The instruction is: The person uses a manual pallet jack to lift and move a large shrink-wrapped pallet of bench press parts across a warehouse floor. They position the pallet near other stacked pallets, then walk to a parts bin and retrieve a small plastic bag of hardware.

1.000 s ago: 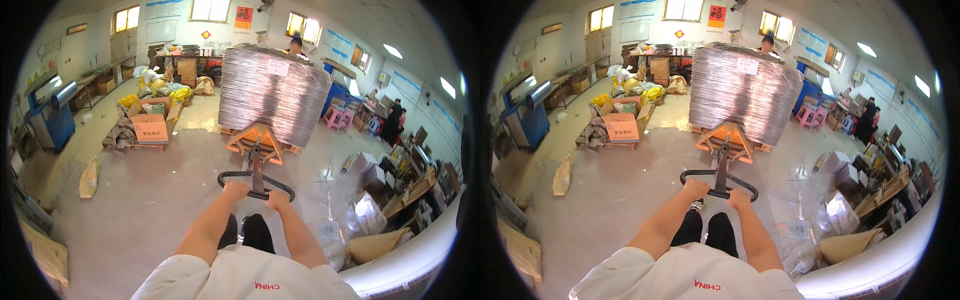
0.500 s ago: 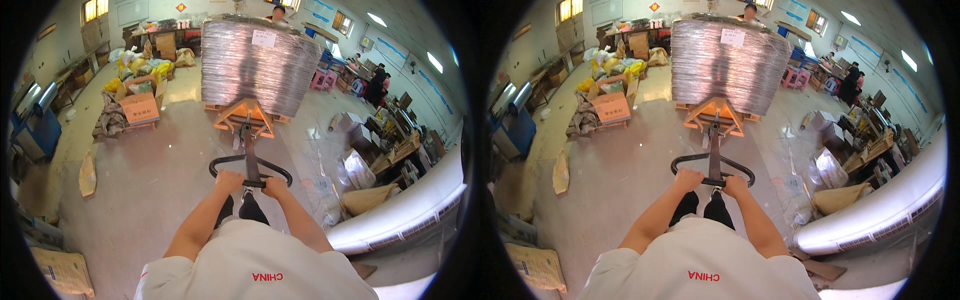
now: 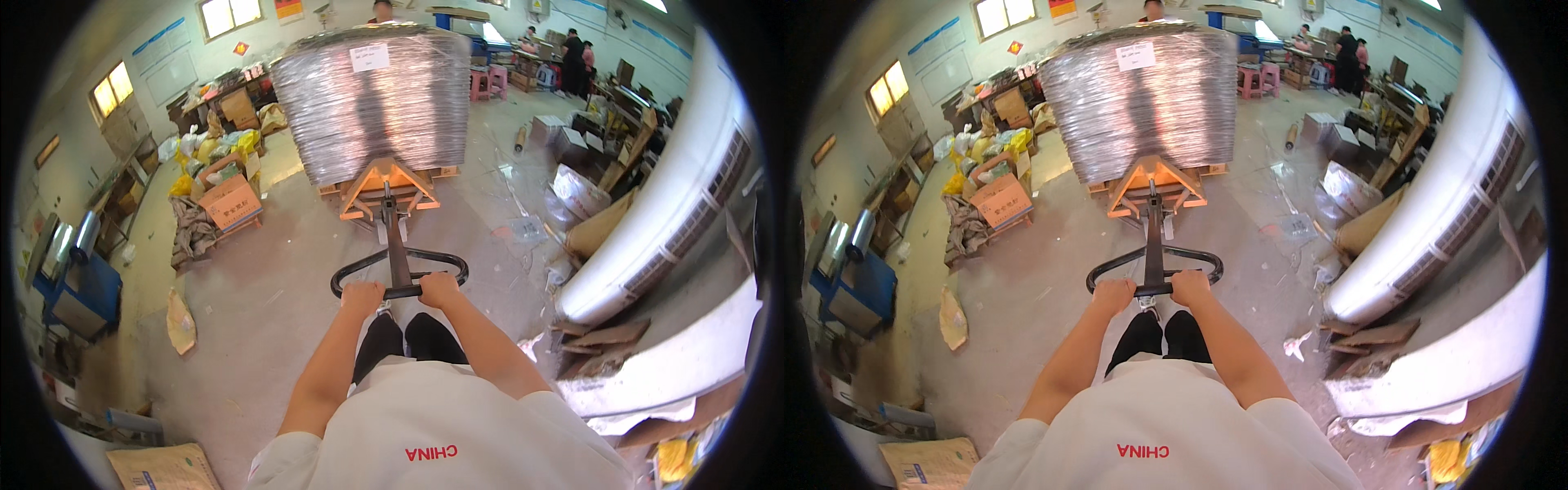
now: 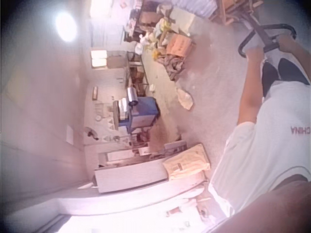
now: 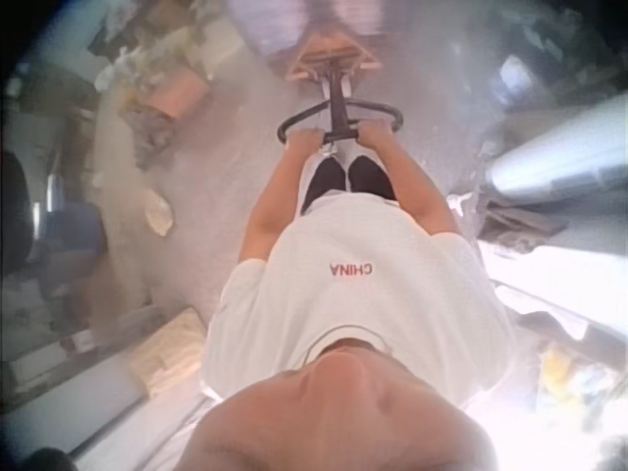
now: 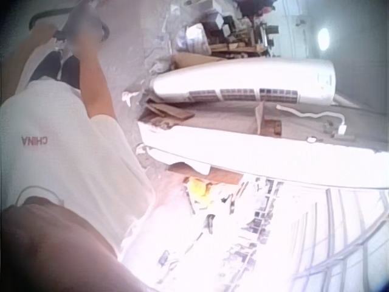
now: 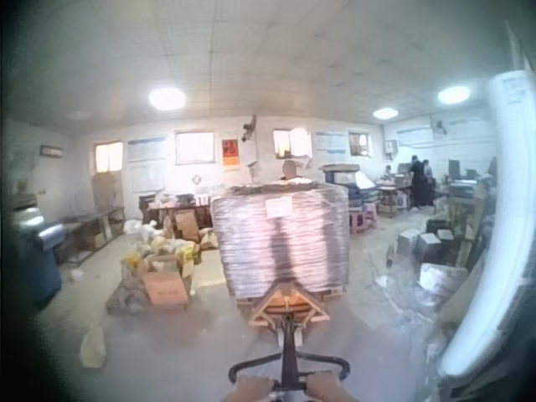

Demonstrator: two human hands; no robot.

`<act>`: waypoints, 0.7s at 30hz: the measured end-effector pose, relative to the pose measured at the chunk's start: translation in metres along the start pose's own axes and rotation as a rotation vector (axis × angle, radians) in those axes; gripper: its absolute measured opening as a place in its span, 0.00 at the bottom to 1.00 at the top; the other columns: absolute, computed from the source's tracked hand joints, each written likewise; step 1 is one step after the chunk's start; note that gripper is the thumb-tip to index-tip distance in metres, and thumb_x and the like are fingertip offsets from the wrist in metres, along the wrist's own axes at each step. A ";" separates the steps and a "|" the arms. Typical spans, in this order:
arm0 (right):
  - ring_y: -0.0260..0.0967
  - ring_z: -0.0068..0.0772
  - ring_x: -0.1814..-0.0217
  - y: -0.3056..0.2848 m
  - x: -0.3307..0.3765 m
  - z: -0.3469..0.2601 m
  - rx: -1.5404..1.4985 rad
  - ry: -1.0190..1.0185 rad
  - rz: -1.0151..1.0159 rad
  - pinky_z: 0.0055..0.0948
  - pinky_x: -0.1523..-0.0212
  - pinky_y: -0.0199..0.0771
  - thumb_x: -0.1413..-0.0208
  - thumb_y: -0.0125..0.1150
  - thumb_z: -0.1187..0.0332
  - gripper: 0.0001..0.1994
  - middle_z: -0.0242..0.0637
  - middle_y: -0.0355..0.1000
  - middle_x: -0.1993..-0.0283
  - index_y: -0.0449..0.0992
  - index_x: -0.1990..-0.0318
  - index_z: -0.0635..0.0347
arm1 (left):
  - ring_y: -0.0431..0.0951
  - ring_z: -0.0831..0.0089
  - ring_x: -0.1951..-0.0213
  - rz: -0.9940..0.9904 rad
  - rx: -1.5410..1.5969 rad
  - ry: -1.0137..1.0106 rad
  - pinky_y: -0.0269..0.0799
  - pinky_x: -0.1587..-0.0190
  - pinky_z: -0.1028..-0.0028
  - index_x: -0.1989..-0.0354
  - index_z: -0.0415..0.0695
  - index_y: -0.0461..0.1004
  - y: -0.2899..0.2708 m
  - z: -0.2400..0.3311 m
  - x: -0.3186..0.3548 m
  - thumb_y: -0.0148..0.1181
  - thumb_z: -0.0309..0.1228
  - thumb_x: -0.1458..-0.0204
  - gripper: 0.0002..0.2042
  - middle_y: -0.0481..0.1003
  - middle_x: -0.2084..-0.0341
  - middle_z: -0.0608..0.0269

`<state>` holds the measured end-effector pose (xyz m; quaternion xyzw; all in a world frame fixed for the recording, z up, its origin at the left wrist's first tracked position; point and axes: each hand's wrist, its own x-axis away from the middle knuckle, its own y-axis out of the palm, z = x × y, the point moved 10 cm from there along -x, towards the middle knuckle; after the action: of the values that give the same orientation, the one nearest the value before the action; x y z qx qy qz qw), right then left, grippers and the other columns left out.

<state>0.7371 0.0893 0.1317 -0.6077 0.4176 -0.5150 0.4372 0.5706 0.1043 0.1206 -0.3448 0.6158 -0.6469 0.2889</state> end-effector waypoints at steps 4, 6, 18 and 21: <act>0.82 0.47 0.52 0.017 0.093 -0.018 -0.004 0.006 -0.016 0.44 0.51 0.82 0.51 0.70 0.58 0.14 0.43 0.83 0.56 0.86 0.59 0.55 | 0.85 0.50 0.67 0.040 -0.018 0.023 0.79 0.67 0.53 0.62 0.40 0.76 0.001 0.047 0.077 0.45 0.34 0.36 0.14 0.83 0.69 0.49; 0.82 0.47 0.52 0.026 0.141 -0.036 -0.006 0.013 -0.012 0.44 0.51 0.82 0.51 0.69 0.59 0.14 0.43 0.83 0.56 0.86 0.60 0.55 | 0.85 0.50 0.67 0.037 -0.025 0.031 0.79 0.68 0.52 0.63 0.40 0.76 0.004 0.066 0.123 0.45 0.34 0.36 0.13 0.83 0.69 0.49; 0.82 0.48 0.53 0.103 0.420 -0.189 -0.009 0.088 -0.059 0.45 0.52 0.83 0.51 0.66 0.64 0.13 0.44 0.83 0.57 0.86 0.59 0.56 | 0.84 0.48 0.69 0.044 0.025 0.033 0.78 0.66 0.49 0.67 0.39 0.81 0.000 0.143 0.435 0.42 0.36 0.34 0.20 0.83 0.73 0.47; 0.82 0.47 0.53 0.114 0.501 -0.209 -0.047 0.065 0.020 0.45 0.53 0.83 0.51 0.66 0.63 0.13 0.43 0.83 0.57 0.86 0.60 0.56 | 0.84 0.48 0.69 0.040 0.054 0.018 0.78 0.65 0.48 0.68 0.38 0.81 0.003 0.185 0.510 0.41 0.36 0.33 0.21 0.83 0.73 0.47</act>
<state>0.5839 -0.4419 0.1709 -0.5964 0.4495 -0.5203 0.4142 0.4147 -0.4135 0.1645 -0.3188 0.6074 -0.6604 0.3055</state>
